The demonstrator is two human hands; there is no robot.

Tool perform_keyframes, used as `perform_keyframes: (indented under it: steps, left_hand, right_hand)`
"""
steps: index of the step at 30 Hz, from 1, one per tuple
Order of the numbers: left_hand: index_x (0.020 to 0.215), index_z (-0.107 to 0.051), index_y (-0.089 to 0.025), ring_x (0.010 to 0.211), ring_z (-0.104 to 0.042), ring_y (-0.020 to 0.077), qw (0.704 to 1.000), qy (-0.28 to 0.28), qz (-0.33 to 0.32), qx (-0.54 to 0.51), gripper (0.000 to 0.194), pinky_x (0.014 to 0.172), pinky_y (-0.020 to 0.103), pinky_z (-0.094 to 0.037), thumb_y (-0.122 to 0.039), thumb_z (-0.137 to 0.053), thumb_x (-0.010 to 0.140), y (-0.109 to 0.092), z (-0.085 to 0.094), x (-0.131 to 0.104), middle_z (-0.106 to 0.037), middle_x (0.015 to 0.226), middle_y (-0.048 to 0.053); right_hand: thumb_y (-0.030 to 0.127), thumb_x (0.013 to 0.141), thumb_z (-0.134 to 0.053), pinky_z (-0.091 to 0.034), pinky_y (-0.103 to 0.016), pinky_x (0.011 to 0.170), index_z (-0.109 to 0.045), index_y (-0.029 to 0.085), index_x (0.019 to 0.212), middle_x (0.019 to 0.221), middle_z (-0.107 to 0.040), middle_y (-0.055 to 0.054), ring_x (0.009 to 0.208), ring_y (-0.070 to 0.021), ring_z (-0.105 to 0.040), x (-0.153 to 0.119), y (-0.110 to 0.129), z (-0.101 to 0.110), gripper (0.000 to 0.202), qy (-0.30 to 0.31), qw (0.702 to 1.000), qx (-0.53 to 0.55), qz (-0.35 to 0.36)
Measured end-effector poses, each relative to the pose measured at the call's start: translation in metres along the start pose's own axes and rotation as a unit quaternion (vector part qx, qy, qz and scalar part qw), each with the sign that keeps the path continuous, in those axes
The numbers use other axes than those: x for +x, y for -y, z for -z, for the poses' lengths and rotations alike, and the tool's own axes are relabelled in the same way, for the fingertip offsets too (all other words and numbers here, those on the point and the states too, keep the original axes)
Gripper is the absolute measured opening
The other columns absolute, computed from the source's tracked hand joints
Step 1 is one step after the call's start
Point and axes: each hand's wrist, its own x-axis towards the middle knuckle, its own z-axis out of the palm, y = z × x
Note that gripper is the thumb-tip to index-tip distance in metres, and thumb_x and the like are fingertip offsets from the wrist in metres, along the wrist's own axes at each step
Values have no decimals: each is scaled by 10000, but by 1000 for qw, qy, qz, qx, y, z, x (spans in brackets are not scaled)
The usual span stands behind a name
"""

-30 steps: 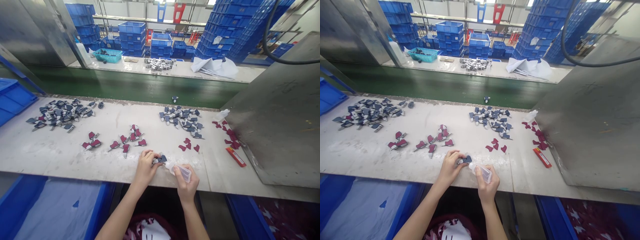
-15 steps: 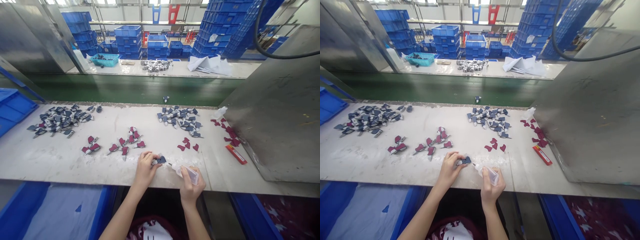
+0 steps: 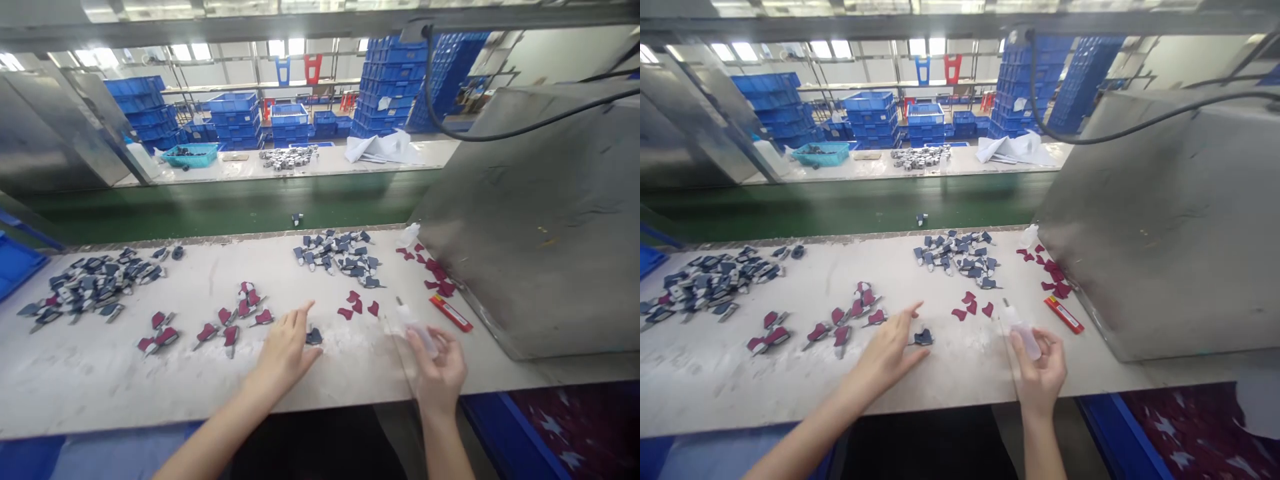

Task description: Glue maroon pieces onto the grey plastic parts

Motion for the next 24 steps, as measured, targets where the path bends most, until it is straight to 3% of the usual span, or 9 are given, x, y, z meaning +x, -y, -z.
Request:
perform_keyframes:
  steps: [2,3,7,11,13,16,18,21,24]
  left_hand:
    - [1510,-263,-258,1063,-652,313,1000,13,-24,-7,861,880,426,-528,-422,-722,801,-1,20,38,-666,1172,111]
    - [1519,-235,-258,1083,-646,311,1000,11,-26,4,849,892,420,-524,-467,-683,829,2,30,64,-663,1187,111]
    - [1421,-412,-173,1247,-518,333,988,-43,29,146,567,1044,456,-416,-324,-583,903,31,51,181,-585,1302,165]
    - [1384,-483,-206,1297,-462,371,982,-44,80,165,452,1015,503,-420,-314,-504,946,68,43,266,-513,1378,190]
    - [1316,-557,-222,1262,-501,378,979,-27,108,169,407,978,496,-448,-360,-541,934,83,35,284,-511,1376,189]
    - [1130,-656,-184,1148,-587,328,973,-9,148,179,268,913,441,-493,-331,-595,915,100,26,290,-544,1324,171]
    - [1079,-654,-158,1093,-606,275,968,-11,166,190,213,899,427,-503,-296,-594,927,109,25,288,-569,1293,135]
    - [1074,-639,-145,1046,-611,232,962,-25,179,205,204,889,422,-511,-295,-582,948,119,32,283,-603,1245,96]
    - [1106,-624,-147,1043,-618,234,957,-54,187,217,218,886,418,-509,-295,-567,955,124,43,277,-606,1237,100]
  right_hand:
    - [525,692,-792,-489,-465,915,-549,161,1295,1071,-676,-122,1033,-293,-641,28,-8,12,745,-22,996,-69,46]
    - [555,695,-778,-459,-487,954,-540,164,1335,1114,-673,-138,1095,-312,-612,39,-13,18,787,-31,991,-114,65]
    - [696,725,-668,-474,-462,865,-676,169,1192,1055,-708,-151,973,-314,-627,60,-33,29,705,-37,973,-222,48]
    - [725,666,-700,-487,-440,789,-683,175,1122,1000,-726,-134,829,-294,-653,59,-38,27,714,-32,973,-228,-17]
    - [696,656,-739,-493,-439,801,-583,160,1290,1128,-694,-162,888,-299,-648,53,-30,24,844,-60,972,-225,20]
    - [588,629,-838,-503,-459,805,-390,101,1457,1239,-614,-225,996,-327,-606,36,-14,18,1060,-180,941,-242,156]
    - [455,670,-868,-514,-438,758,-480,127,1385,1096,-655,-177,915,-300,-614,23,-7,10,877,-206,906,-256,265]
    - [338,850,-736,-526,-394,737,-637,236,1194,968,-666,-87,850,-247,-621,11,-4,-9,372,-31,904,-261,338]
    - [436,955,-567,-533,-426,797,-684,244,1163,1066,-665,-102,980,-276,-601,15,-13,-32,306,123,907,-281,289]
